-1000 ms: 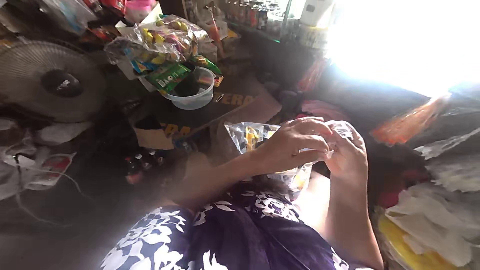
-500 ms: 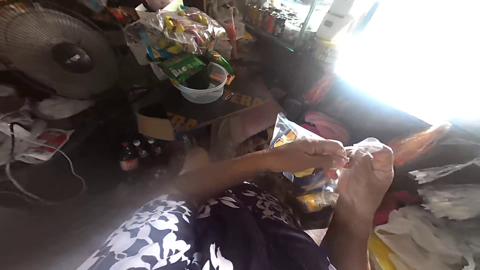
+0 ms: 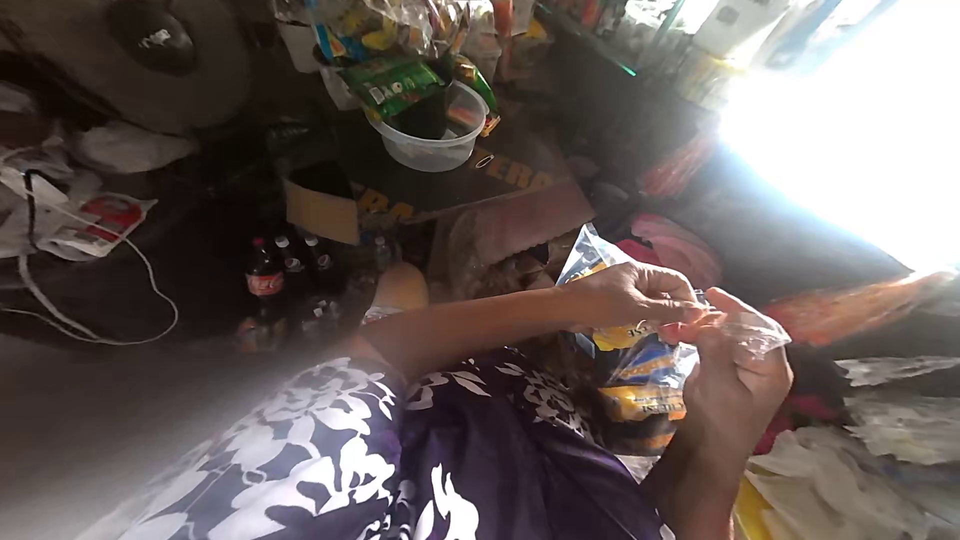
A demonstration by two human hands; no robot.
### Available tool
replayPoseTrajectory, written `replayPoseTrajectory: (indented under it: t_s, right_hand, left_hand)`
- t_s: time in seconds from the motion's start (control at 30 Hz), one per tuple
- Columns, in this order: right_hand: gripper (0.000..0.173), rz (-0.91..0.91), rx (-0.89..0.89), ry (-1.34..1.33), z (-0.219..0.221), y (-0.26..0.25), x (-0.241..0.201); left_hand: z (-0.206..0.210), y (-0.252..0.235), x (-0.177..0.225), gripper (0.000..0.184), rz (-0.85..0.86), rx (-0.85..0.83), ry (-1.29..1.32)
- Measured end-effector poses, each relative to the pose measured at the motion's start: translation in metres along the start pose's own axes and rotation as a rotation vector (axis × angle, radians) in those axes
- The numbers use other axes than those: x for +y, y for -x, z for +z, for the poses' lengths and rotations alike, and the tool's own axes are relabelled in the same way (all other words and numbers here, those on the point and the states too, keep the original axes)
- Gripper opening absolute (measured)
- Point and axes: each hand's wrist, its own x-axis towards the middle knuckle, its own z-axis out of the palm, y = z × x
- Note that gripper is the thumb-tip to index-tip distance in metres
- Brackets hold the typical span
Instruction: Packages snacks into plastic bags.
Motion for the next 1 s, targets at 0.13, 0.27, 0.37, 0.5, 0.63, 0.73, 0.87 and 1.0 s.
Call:
replayPoseTrajectory:
  t_s: [0.13,0.27,0.37,0.5,0.63,0.73,0.87,1.0]
  right_hand:
    - [0.025,0.015,0.121,0.118,0.002,-0.009,0.003]
    - [0.024,-0.039,0.179,0.401,-0.001,-0.023,0.010]
    - [0.021,-0.056,0.164,0.494,-0.001,-0.033,0.005]
    - [0.056,0.009,0.090,0.246,0.005,-0.040,-0.003]
    - [0.063,0.064,0.039,0.080,0.017,-0.044,-0.007]
    - [0.056,0.043,-0.020,0.053,0.025,-0.046,-0.003]
    - [0.047,0.013,-0.059,-0.010,0.037,-0.050,0.000]
    - [0.048,-0.012,-0.124,-0.095,0.046,-0.053,0.003]
  left_hand:
    - [-0.006,0.007,0.004,0.013,0.172,-0.031,-0.200]
    - [-0.014,0.012,0.011,0.016,0.318,-0.019,-0.366]
    - [-0.019,0.017,0.016,0.015,0.321,0.013,-0.405]
    - [-0.020,0.019,0.020,0.012,0.306,0.030,-0.411]
    - [-0.024,0.019,0.022,0.011,0.366,0.039,-0.490]
    - [-0.027,0.023,0.024,0.011,0.383,0.092,-0.600]
    - [-0.032,0.027,0.026,0.010,0.476,0.300,-0.860]
    - [-0.042,0.028,0.032,0.011,0.536,0.325,-0.890]
